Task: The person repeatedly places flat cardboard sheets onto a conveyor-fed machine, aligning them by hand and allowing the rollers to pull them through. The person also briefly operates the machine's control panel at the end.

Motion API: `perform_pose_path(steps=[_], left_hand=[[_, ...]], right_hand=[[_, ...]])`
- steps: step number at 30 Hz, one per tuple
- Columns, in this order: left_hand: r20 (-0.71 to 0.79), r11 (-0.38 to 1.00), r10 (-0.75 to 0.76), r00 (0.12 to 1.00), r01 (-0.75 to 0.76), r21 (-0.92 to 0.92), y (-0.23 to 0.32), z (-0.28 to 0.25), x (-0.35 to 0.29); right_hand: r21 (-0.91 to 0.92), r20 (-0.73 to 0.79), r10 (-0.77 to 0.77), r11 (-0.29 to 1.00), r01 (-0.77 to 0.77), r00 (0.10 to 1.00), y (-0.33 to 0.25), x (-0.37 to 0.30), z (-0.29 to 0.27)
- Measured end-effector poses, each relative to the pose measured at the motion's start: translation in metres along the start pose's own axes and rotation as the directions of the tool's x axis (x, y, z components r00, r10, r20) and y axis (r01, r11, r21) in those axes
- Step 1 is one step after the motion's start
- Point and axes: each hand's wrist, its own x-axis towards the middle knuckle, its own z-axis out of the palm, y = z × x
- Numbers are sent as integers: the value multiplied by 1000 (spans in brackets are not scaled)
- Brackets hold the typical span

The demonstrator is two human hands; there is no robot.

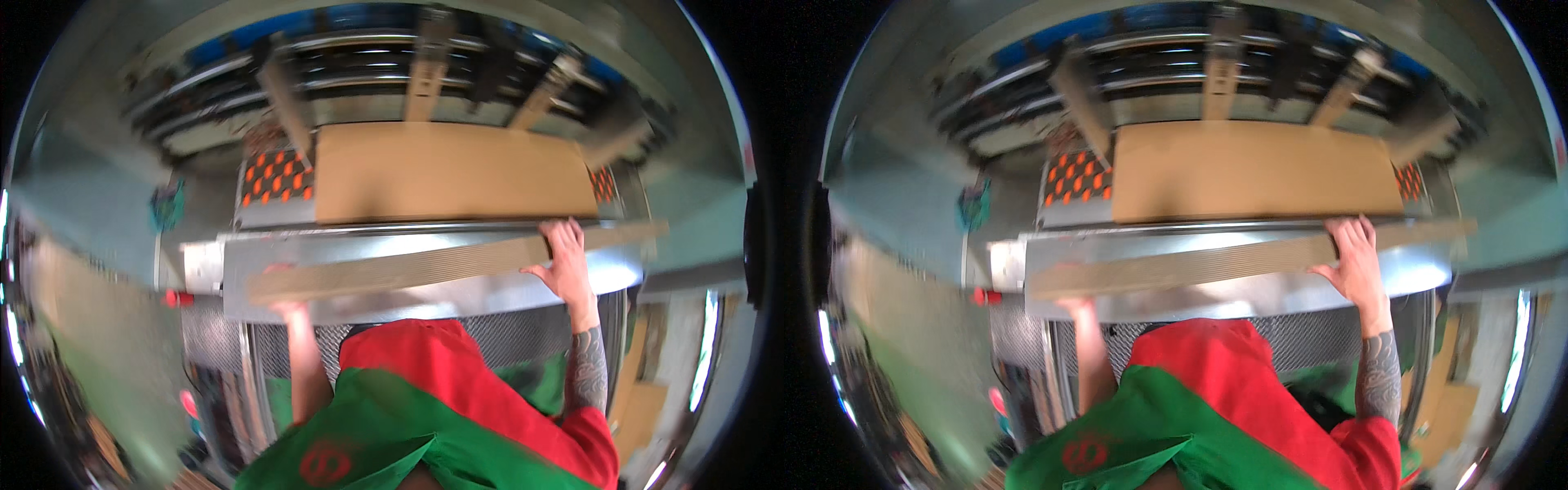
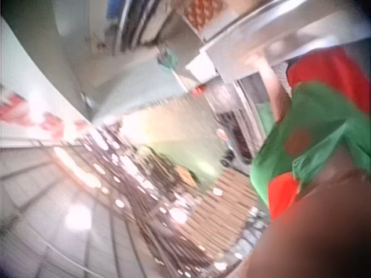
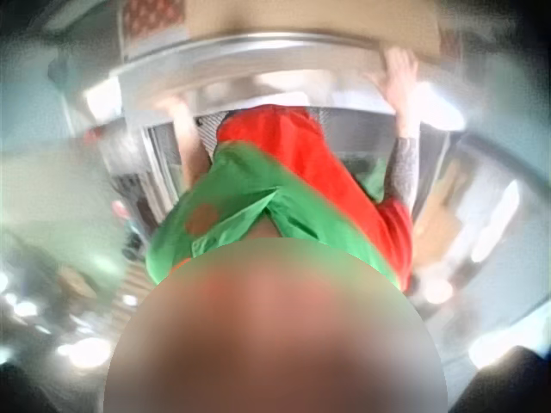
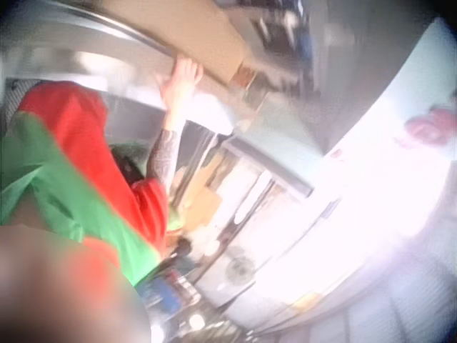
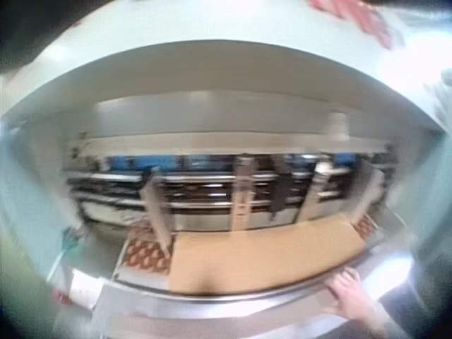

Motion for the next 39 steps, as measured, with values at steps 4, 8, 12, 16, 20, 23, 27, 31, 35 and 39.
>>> perform_pose_path(steps=[4, 8, 12, 16, 20, 23, 27, 31, 35, 39], left_hand=[[-226, 965, -232, 946, 196, -173, 91, -7, 22], [-191, 976, -158, 969, 182, 119, 161, 24, 30], [-301, 985, -146, 942, 166, 41, 187, 59, 28], [-381, 980, -83, 921, 144, 134, 196, 80, 24], [-409, 977, -70, 910, 147, 158, 196, 83, 27], [-320, 964, -61, 945, 139, 228, 189, 73, 34], [-293, 947, -158, 943, 229, 227, 159, 49, 51], [-367, 896, -350, 862, 422, 137, 97, 29, 81], [-411, 746, -462, 786, 595, 299, 13, 7, 91], [-463, 514, -648, 605, 795, 320, -55, -21, 92]], right_hand=[[264, -680, 358, 934, -241, 640, 68, -69, 19], [791, -454, 890, 381, -479, -42, 164, -144, 151], [802, 582, 806, -549, -234, 103, 167, -156, 338], [593, 683, 596, -790, 156, 422, 115, -120, 408], [476, 629, 677, -724, 499, 382, 90, -72, 388], [477, 627, 703, -688, 548, 337, 84, -56, 366], [610, 536, 814, -558, 562, 226, 78, -54, 358], [724, 569, 818, -543, 425, 76, 82, -71, 366], [785, 615, 772, -580, 218, -160, 98, -88, 381], [750, 551, 693, -655, -89, -464, 110, -94, 381]])
